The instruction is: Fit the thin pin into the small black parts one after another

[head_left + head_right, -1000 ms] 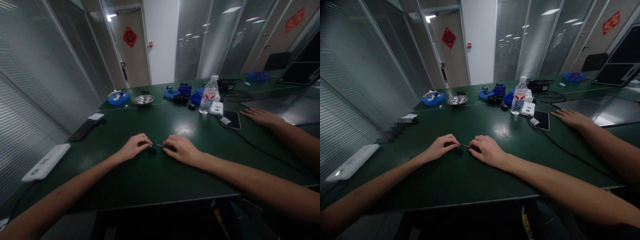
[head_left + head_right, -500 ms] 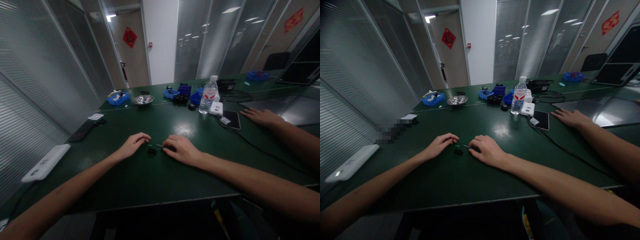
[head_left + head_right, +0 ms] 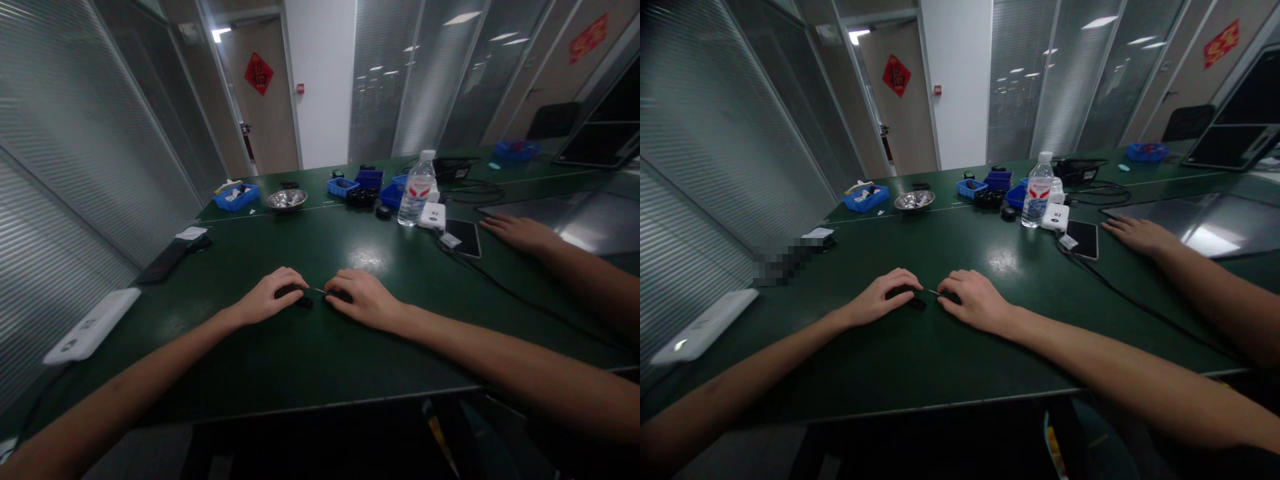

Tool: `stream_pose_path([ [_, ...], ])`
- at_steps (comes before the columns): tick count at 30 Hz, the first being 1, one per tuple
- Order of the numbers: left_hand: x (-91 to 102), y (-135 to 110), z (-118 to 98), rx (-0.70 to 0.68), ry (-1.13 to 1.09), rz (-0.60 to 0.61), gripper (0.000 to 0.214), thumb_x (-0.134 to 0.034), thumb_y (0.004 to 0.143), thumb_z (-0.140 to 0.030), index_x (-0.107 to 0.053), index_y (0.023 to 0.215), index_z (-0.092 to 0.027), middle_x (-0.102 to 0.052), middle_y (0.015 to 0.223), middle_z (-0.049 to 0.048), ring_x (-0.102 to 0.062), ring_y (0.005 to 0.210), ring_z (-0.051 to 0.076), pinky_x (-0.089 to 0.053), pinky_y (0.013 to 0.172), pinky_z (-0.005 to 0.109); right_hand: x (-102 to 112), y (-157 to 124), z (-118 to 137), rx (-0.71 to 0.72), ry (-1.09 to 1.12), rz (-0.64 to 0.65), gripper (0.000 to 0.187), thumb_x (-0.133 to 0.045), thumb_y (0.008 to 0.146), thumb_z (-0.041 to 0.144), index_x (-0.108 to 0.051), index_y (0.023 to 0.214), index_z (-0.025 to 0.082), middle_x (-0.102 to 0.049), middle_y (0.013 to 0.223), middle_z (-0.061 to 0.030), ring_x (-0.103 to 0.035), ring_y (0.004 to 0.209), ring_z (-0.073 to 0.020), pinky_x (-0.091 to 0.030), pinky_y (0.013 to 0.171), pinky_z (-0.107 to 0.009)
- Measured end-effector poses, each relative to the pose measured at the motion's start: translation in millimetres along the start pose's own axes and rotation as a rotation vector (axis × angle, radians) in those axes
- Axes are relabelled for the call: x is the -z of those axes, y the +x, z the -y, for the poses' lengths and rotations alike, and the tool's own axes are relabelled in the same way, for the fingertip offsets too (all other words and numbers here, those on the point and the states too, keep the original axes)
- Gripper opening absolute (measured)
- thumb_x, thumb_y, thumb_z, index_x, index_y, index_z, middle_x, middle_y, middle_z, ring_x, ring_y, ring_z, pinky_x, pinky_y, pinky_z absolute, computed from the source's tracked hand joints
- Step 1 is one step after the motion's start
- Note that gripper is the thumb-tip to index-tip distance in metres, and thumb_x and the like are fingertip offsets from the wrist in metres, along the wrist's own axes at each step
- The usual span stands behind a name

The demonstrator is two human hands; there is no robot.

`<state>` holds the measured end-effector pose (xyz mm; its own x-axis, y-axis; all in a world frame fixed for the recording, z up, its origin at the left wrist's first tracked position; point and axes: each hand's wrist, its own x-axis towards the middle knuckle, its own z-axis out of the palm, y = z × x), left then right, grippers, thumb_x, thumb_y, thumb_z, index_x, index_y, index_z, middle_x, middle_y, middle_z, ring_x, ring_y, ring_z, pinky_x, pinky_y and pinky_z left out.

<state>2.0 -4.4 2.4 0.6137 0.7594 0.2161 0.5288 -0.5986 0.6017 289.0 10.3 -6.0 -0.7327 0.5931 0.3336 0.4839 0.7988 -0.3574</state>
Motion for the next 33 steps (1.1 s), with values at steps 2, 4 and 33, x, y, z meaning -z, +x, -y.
stream_pose_path([
  [2, -0.8, -1, -3, -0.052, 0.011, 0.034, 0.025, -0.063, 0.099, -0.036, -0.069, 0.120, -0.025, -0.064, 0.122, 0.0071, -0.057, 0.118, 0.024, -0.046, 0.104, 0.039, 0, 0, 0, -0.001, -0.001, -0.003, 0.018, -0.062, 0.099, 0.029, -0.068, 0.112, 0.020, -0.069, 0.100, -0.0062, -0.062, 0.090, -0.0197, -0.045, 0.080, -0.033],
  [4, -1.7, -1, -4, -0.081, 0.019, 0.047, 0.024, -0.064, 0.098, -0.033, -0.070, 0.120, -0.025, -0.064, 0.121, 0.0072, -0.057, 0.117, 0.023, -0.047, 0.103, 0.040, 0, 0, 0, 0.000, -0.001, -0.006, 0.017, -0.062, 0.099, 0.029, -0.069, 0.112, 0.020, -0.068, 0.100, -0.0064, -0.062, 0.089, -0.0195, -0.045, 0.080, -0.033],
  [33, 21.0, -7, 49, 0.207, 0.251, -0.134, 0.030, -0.054, 0.101, -0.038, -0.067, 0.124, -0.022, -0.067, 0.125, 0.0078, -0.061, 0.115, 0.025, -0.049, 0.100, 0.042, 1, -1, -2, 0.006, 0.007, 0.011, 0.018, -0.062, 0.099, 0.030, -0.068, 0.113, 0.020, -0.068, 0.102, -0.0066, -0.062, 0.090, -0.0197, -0.045, 0.080, -0.033],
])
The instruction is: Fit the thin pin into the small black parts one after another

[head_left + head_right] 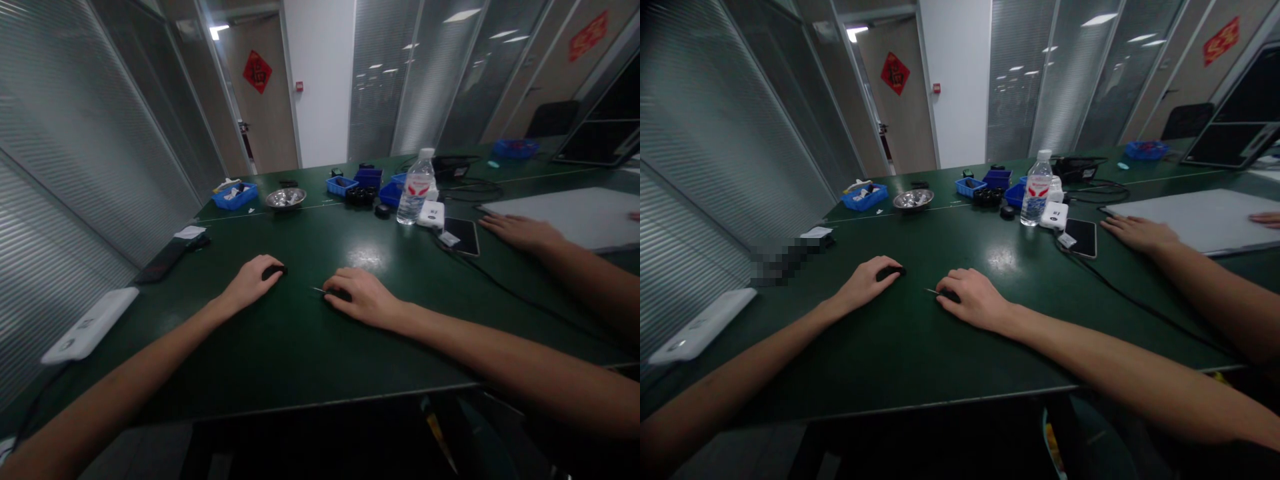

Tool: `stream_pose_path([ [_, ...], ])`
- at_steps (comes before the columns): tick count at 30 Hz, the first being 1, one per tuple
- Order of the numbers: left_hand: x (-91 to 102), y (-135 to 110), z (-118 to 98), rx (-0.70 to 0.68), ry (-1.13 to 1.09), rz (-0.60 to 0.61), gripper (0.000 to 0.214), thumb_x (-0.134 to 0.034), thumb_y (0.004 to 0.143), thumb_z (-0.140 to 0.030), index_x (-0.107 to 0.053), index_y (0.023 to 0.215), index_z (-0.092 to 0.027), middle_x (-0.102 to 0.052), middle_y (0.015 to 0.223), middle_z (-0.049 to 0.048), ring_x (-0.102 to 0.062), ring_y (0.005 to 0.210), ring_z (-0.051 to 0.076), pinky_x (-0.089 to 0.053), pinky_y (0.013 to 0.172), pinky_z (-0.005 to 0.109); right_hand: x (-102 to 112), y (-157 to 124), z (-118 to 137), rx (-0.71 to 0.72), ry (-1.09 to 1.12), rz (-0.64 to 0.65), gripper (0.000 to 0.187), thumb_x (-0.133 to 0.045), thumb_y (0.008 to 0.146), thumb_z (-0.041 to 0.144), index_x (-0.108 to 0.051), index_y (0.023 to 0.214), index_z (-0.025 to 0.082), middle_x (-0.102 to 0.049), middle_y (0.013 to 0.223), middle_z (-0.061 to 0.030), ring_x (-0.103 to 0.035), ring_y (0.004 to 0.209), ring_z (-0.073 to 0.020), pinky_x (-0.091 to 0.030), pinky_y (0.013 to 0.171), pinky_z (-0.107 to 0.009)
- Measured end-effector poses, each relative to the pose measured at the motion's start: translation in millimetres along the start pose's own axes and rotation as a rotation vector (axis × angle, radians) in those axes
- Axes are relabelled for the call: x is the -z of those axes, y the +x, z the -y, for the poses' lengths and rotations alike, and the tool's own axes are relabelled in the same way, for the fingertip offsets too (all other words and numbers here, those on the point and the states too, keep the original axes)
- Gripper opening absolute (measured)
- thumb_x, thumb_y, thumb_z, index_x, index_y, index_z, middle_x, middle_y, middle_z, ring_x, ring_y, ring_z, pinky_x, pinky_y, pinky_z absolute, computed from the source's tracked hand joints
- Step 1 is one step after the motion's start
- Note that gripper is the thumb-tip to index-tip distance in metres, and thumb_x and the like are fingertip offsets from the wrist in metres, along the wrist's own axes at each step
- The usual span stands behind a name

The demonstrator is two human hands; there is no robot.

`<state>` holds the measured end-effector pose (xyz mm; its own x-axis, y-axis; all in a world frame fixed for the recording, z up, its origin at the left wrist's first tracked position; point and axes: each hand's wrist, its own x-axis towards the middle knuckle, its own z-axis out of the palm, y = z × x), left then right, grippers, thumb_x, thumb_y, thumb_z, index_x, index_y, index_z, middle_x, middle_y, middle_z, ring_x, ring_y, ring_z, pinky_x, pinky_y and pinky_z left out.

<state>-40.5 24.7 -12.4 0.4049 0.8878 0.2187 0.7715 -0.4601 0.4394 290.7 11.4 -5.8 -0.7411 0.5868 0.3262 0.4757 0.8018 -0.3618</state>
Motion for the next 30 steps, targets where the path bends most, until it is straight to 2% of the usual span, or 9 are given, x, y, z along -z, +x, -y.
stream_pose_path([
  [10, 36.4, 4, 102, 0.312, 0.318, -0.131, 0.036, -0.055, 0.097, -0.041, -0.070, 0.123, -0.020, -0.069, 0.126, 0.0092, -0.064, 0.116, 0.028, -0.049, 0.101, 0.038, 4, 0, 4, -0.003, -0.001, 0.012, 0.018, -0.061, 0.100, 0.031, -0.068, 0.112, 0.019, -0.068, 0.102, -0.0064, -0.062, 0.088, -0.0192, -0.045, 0.077, -0.033],
  [16, 66.4, -12, 146, 0.511, 0.427, -0.215, 0.040, -0.055, 0.094, -0.037, -0.070, 0.122, -0.014, -0.071, 0.122, 0.0139, -0.065, 0.115, 0.032, -0.049, 0.100, 0.040, 5, 0, 3, -0.003, -0.001, 0.010, 0.018, -0.061, 0.100, 0.031, -0.068, 0.112, 0.019, -0.068, 0.102, -0.0060, -0.062, 0.089, -0.0191, -0.046, 0.078, -0.033],
  [20, 77.7, -22, 160, 0.621, 0.489, -0.251, 0.044, -0.053, 0.092, -0.035, -0.069, 0.122, -0.008, -0.071, 0.120, 0.0197, -0.066, 0.110, 0.036, -0.050, 0.098, 0.045, 2, 0, 1, 0.010, -0.001, 0.002, 0.018, -0.061, 0.100, 0.031, -0.068, 0.112, 0.020, -0.068, 0.101, -0.0059, -0.062, 0.088, -0.0190, -0.045, 0.077, -0.033],
  [26, 80.2, -26, 163, 0.654, 0.543, -0.257, 0.049, -0.054, 0.084, -0.020, -0.064, 0.132, -0.012, -0.071, 0.124, 0.0166, -0.066, 0.113, 0.033, -0.048, 0.100, 0.043, 2, -1, 0, 0.006, 0.000, 0.007, 0.019, -0.061, 0.100, 0.031, -0.068, 0.113, 0.020, -0.068, 0.102, -0.0061, -0.062, 0.088, -0.0190, -0.046, 0.078, -0.033],
  [30, 85.2, -29, 162, 0.704, 0.607, -0.254, 0.045, -0.056, 0.086, -0.027, -0.067, 0.127, -0.011, -0.069, 0.124, 0.0215, -0.061, 0.116, 0.042, -0.043, 0.098, 0.055, 3, -1, 1, 0.007, -0.010, 0.011, 0.019, -0.060, 0.101, 0.032, -0.068, 0.112, 0.020, -0.068, 0.103, -0.0064, -0.062, 0.089, -0.0195, -0.046, 0.079, -0.034],
])
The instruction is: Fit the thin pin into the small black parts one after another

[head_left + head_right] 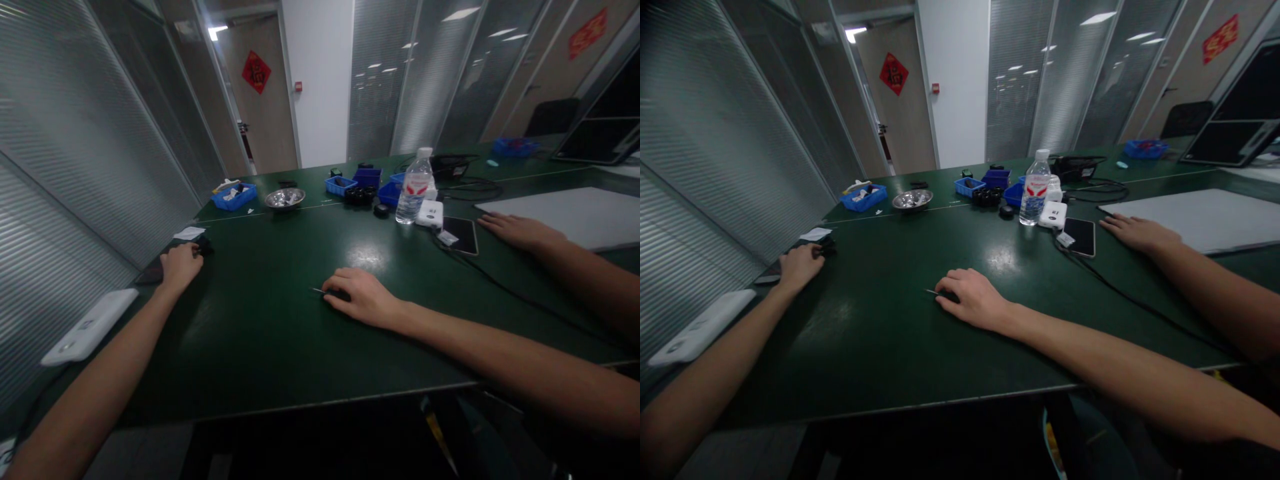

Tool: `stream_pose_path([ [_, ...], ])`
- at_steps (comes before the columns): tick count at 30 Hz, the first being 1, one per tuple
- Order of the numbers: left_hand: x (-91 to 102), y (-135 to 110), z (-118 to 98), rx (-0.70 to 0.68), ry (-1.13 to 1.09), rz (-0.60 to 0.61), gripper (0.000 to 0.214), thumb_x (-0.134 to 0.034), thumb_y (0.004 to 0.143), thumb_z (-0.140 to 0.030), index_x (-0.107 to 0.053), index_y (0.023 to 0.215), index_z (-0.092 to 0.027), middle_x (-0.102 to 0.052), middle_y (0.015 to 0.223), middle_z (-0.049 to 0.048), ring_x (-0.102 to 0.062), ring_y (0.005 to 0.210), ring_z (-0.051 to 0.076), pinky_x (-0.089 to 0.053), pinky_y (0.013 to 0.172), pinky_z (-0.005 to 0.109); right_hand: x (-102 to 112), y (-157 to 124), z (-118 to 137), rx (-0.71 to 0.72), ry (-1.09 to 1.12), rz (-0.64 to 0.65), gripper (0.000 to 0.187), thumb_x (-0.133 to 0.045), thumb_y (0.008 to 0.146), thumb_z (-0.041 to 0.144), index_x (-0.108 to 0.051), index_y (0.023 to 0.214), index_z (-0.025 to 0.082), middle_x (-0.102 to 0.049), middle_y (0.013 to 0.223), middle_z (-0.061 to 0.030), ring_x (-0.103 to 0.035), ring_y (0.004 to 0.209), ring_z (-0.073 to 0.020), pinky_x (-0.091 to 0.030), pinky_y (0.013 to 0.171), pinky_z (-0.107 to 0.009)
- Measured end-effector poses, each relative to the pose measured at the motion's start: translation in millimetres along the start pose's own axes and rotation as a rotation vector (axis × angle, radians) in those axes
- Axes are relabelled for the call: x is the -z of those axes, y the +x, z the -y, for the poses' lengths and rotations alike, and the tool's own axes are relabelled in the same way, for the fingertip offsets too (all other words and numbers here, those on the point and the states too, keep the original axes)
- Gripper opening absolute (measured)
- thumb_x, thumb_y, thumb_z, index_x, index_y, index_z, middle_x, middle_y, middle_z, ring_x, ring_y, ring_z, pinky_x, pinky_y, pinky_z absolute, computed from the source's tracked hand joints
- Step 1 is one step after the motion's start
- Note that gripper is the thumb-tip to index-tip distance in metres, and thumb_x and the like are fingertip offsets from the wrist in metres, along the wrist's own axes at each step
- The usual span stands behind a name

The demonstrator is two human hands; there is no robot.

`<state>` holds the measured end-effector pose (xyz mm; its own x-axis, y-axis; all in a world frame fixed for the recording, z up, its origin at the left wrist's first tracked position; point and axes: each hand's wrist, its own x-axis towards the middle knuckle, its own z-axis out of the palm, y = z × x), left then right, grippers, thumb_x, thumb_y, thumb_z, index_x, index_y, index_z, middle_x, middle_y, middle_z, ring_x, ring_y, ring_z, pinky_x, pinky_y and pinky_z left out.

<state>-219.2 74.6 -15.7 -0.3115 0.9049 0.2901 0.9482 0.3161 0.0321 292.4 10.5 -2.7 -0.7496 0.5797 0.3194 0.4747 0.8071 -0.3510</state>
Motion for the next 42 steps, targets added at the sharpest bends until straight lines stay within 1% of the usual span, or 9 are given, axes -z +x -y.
stream_pose_path([
  [3, 4.4, -2, 4, 0.020, 0.049, 0.019, 0.038, -0.055, 0.091, -0.036, -0.074, 0.112, -0.011, -0.070, 0.115, 0.0240, -0.060, 0.113, 0.046, -0.040, 0.095, 0.060, 1, 0, 1, 0.000, 0.006, -0.003, 0.019, -0.060, 0.101, 0.031, -0.068, 0.112, 0.019, -0.068, 0.103, -0.0063, -0.062, 0.088, -0.0192, -0.046, 0.078, -0.033],
  [12, 8.6, -9, 5, 0.026, 0.066, -0.019, 0.031, -0.053, 0.093, -0.034, -0.074, 0.094, -0.011, -0.073, 0.100, 0.0205, -0.063, 0.104, 0.041, -0.038, 0.096, 0.054, 2, 1, 2, -0.005, 0.013, 0.003, 0.018, -0.061, 0.100, 0.031, -0.068, 0.112, 0.019, -0.068, 0.102, -0.0059, -0.062, 0.089, -0.0190, -0.047, 0.079, -0.034],
  [15, 7.9, -7, 6, 0.050, 0.016, -0.073, 0.034, -0.051, 0.095, -0.035, -0.072, 0.103, -0.009, -0.074, 0.100, 0.0185, -0.064, 0.103, 0.038, -0.037, 0.099, 0.053, 1, 1, 1, 0.000, 0.019, 0.000, 0.018, -0.060, 0.101, 0.031, -0.068, 0.112, 0.019, -0.068, 0.102, -0.0057, -0.062, 0.089, -0.0186, -0.046, 0.079, -0.033],
  [18, 5.0, -1, 6, 0.097, -0.074, -0.130, 0.035, -0.050, 0.098, -0.034, -0.070, 0.113, -0.010, -0.075, 0.106, 0.0159, -0.067, 0.099, 0.031, -0.042, 0.097, 0.045, 1, 0, 1, 0.005, 0.019, 0.002, 0.019, -0.060, 0.100, 0.031, -0.068, 0.113, 0.019, -0.068, 0.102, -0.0056, -0.061, 0.088, -0.0183, -0.046, 0.078, -0.033],
  [21, 0.6, 5, 6, 0.139, -0.175, -0.172, 0.033, -0.052, 0.098, -0.033, -0.072, 0.111, -0.010, -0.076, 0.105, 0.0151, -0.070, 0.095, 0.026, -0.047, 0.090, 0.035, 1, 1, 1, -0.001, 0.013, 0.007, 0.018, -0.061, 0.100, 0.030, -0.068, 0.112, 0.019, -0.068, 0.101, -0.0057, -0.061, 0.087, -0.0184, -0.046, 0.077, -0.032],
  [25, -4.4, 9, 7, 0.115, -0.275, -0.217, 0.035, -0.057, 0.097, -0.034, -0.073, 0.116, -0.009, -0.077, 0.105, 0.0139, -0.071, 0.092, 0.022, -0.050, 0.086, 0.028, 0, 1, 0, -0.009, 0.017, 0.012, 0.018, -0.062, 0.099, 0.030, -0.069, 0.112, 0.019, -0.068, 0.101, -0.0056, -0.062, 0.087, -0.0183, -0.045, 0.075, -0.032],
  [28, -8.3, 10, 9, 0.068, -0.308, -0.235, 0.036, -0.061, 0.095, -0.032, -0.073, 0.120, -0.009, -0.077, 0.105, 0.0133, -0.070, 0.091, 0.023, -0.050, 0.087, 0.030, 0, 0, 0, 0.001, 0.015, 0.009, 0.019, -0.061, 0.100, 0.030, -0.068, 0.113, 0.019, -0.068, 0.102, -0.0057, -0.062, 0.089, -0.0188, -0.046, 0.077, -0.033],
  [33, -15.1, 12, 11, -0.008, -0.341, -0.231, 0.031, -0.063, 0.093, -0.029, -0.077, 0.115, -0.012, -0.077, 0.110, 0.0124, -0.069, 0.095, 0.025, -0.048, 0.094, 0.034, 2, 0, 2, -0.005, 0.011, 0.009, 0.018, -0.061, 0.100, 0.030, -0.068, 0.113, 0.019, -0.068, 0.102, -0.0056, -0.062, 0.088, -0.0187, -0.046, 0.077, -0.033],
  [42, -18.2, 8, 9, -0.047, -0.399, -0.225, 0.029, -0.062, 0.090, -0.032, -0.078, 0.110, -0.019, -0.076, 0.112, 0.0103, -0.070, 0.100, 0.029, -0.049, 0.098, 0.037, 1, 0, 0, 0.002, 0.019, 0.006, 0.019, -0.061, 0.100, 0.031, -0.068, 0.113, 0.019, -0.068, 0.102, -0.0057, -0.061, 0.088, -0.0184, -0.045, 0.078, -0.033],
])
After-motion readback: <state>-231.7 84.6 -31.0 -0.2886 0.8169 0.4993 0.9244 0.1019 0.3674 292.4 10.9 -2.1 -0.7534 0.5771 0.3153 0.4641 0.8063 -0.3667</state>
